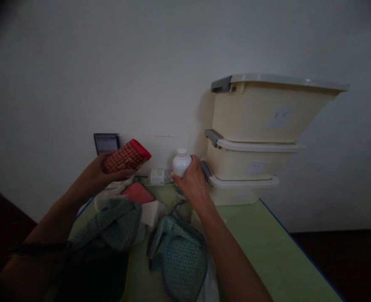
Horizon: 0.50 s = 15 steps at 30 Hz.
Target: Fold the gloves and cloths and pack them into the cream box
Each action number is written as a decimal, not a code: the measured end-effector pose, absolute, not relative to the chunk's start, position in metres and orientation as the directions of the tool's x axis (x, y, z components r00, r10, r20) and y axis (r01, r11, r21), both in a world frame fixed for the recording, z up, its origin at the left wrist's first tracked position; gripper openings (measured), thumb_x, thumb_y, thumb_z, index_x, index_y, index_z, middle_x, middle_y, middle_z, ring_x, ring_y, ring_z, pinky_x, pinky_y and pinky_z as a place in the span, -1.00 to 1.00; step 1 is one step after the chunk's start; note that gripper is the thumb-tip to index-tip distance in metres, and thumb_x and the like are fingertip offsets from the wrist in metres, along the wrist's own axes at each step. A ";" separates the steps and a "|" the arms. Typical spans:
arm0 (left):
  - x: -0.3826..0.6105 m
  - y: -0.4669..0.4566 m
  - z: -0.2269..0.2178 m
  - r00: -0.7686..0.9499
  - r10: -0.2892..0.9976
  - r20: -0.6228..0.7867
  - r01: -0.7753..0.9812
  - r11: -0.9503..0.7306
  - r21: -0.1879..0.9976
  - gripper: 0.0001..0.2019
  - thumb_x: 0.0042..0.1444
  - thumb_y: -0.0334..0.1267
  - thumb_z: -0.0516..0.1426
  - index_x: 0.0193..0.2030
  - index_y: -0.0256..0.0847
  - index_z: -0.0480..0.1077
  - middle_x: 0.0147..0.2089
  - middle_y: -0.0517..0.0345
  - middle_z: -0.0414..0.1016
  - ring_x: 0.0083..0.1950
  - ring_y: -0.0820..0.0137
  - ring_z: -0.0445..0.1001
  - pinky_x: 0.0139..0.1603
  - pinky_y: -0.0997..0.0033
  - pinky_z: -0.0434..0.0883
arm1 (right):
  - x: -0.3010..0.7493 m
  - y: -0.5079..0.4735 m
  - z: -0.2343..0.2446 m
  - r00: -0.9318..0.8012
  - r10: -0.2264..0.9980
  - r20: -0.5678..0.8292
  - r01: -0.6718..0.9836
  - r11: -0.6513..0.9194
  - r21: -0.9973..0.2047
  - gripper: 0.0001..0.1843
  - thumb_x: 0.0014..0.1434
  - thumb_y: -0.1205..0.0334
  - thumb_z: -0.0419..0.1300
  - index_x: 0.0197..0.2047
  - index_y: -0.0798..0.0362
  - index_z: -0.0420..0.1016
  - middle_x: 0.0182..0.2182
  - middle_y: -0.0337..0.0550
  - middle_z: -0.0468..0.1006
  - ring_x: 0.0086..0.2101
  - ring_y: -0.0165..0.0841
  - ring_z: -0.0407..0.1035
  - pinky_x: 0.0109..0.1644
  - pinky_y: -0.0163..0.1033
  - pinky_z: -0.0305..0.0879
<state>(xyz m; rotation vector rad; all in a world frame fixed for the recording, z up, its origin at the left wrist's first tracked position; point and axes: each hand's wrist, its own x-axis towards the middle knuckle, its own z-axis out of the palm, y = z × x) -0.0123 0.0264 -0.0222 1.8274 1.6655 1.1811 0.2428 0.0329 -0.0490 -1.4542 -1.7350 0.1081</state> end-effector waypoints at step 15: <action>-0.019 0.024 -0.029 0.200 0.972 0.125 0.592 -0.221 0.775 -0.24 -0.20 -0.04 0.28 0.14 -0.26 0.13 0.01 -0.10 0.45 -0.01 0.11 0.47 -0.03 0.15 0.43 | 0.227 -0.005 -0.014 -0.255 0.806 0.534 0.761 0.508 -0.404 -0.50 0.21 0.13 0.02 0.16 0.18 0.20 0.12 0.16 0.29 0.13 -0.15 0.18 0.18 -0.01 0.11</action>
